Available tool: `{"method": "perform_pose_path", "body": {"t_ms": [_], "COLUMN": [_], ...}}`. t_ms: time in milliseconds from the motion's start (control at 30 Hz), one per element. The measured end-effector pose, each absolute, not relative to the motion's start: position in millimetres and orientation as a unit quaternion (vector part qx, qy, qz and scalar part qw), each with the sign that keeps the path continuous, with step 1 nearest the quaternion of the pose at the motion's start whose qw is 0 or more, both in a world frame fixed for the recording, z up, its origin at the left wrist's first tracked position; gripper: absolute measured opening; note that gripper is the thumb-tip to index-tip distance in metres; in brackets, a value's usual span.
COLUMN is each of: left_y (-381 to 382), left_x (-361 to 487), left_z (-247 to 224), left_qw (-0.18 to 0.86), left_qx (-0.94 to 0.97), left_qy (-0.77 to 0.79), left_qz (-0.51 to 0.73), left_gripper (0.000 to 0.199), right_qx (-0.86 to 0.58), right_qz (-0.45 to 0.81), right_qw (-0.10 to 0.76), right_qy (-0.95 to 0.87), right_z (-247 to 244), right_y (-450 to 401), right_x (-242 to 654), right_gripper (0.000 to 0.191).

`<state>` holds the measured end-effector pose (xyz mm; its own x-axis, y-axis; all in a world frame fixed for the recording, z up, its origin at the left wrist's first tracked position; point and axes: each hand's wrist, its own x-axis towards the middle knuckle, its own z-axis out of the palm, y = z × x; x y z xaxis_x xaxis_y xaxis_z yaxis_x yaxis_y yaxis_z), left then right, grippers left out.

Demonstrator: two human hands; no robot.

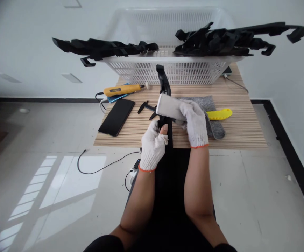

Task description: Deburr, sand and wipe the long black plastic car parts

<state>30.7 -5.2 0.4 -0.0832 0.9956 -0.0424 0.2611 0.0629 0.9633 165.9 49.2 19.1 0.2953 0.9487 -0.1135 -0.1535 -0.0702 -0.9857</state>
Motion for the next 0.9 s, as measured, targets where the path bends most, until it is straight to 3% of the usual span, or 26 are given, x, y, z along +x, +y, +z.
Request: {"method": "perform_pose_path", "body": {"t_ms": [200, 333, 567, 700, 833, 900], "left_y": [-6, -7, -7, -6, -5, -4], "left_x": [32, 33, 32, 31, 31, 30], "left_z": [1, -1, -4, -5, -7, -7], "left_qw": [0.394, 0.382, 0.375, 0.391, 0.392, 0.387], "left_qx": [0.545, 0.553, 0.534, 0.517, 0.51, 0.505], "left_qy": [0.601, 0.601, 0.595, 0.589, 0.585, 0.582], "left_qz": [0.432, 0.432, 0.47, 0.483, 0.494, 0.506], "left_gripper": [0.02, 0.019, 0.019, 0.019, 0.021, 0.021], "right_qx": [-0.52, -0.511, -0.475, -0.435, -0.449, -0.456], "right_qz": [0.404, 0.359, 0.346, 0.393, 0.377, 0.416], "right_qw": [0.668, 0.721, 0.729, 0.693, 0.725, 0.695], "right_qy": [-0.346, -0.3, -0.35, -0.42, -0.361, -0.369], "right_z": [22, 17, 7, 2, 6, 9], "right_y": [57, 61, 65, 65, 61, 57], "right_x": [142, 137, 138, 140, 143, 148], "right_gripper": [0.064, 0.056, 0.045, 0.052, 0.053, 0.052]}}
